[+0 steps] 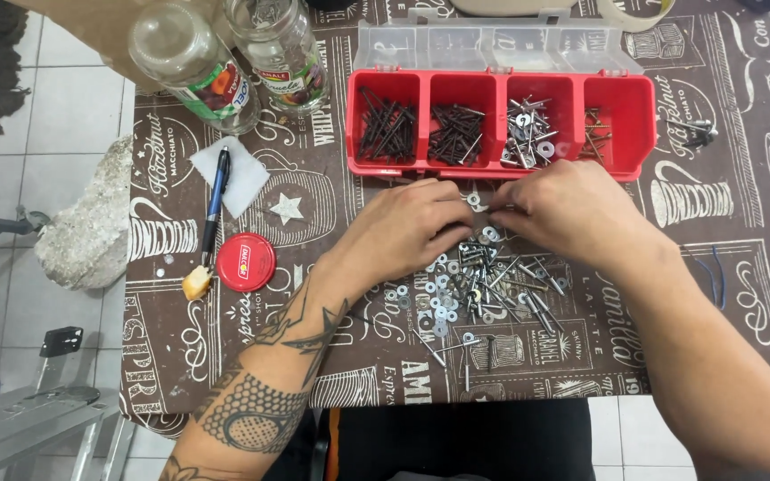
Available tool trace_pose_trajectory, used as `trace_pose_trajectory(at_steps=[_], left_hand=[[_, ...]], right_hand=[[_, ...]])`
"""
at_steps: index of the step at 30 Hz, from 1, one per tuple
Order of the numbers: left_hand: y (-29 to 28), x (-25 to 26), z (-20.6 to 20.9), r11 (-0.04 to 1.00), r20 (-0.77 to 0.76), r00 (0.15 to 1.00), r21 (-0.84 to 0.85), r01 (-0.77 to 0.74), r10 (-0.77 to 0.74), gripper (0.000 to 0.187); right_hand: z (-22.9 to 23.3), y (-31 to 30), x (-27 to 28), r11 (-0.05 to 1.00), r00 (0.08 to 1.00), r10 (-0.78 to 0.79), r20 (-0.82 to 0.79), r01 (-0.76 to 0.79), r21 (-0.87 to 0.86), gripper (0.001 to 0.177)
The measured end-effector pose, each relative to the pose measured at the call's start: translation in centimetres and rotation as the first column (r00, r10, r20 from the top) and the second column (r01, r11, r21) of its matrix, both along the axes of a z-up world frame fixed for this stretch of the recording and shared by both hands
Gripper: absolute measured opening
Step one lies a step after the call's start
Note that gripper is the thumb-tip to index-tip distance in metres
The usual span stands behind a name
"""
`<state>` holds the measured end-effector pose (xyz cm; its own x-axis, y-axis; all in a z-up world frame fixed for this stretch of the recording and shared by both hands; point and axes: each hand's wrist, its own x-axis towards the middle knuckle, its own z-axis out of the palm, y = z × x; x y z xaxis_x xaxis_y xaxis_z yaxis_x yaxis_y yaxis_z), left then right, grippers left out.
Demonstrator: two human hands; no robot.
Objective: The person sorts screws and washers from a pile on the table into a red compartmentalized organizer. They pick up individual screws and washers, place them into the organizer, and occasionally adjust the pile on the table.
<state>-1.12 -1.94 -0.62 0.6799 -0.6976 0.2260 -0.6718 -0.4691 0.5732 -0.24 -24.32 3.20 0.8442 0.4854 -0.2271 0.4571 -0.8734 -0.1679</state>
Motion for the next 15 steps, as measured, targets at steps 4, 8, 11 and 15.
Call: trace_pose_trajectory(at_steps=[4, 8, 11, 15], left_hand=[[-0.2, 0.2, -0.8, 0.998, -0.045, 0.997, -0.036, -0.058, 0.057, 0.012], [0.0, 0.1, -0.2, 0.988, -0.088, 0.992, -0.112, -0.104, 0.095, 0.021], [-0.2, -0.1, 0.8, 0.973, -0.104, 0.991, -0.205, -0.103, 0.083, 0.022], [0.0, 0.4, -0.2, 0.960, -0.092, 0.990, -0.249, -0.126, 0.105, 0.019]], right_hand=[[-0.3, 0.4, 0.0, 1.000, 0.999, -0.014, 0.034, 0.013, 0.016, 0.023], [-3.3, 0.2, 0.0, 0.756, 0.978, -0.158, -0.135, 0.207, 0.621, 0.011], [-0.6, 1.5, -1.6, 0.529, 0.936, -0.086, -0.340, 0.332, 0.781, 0.013], [-0.7, 1.4, -1.2, 0.390, 0.913, -0.048, -0.405, 0.391, 0.834, 0.021]])
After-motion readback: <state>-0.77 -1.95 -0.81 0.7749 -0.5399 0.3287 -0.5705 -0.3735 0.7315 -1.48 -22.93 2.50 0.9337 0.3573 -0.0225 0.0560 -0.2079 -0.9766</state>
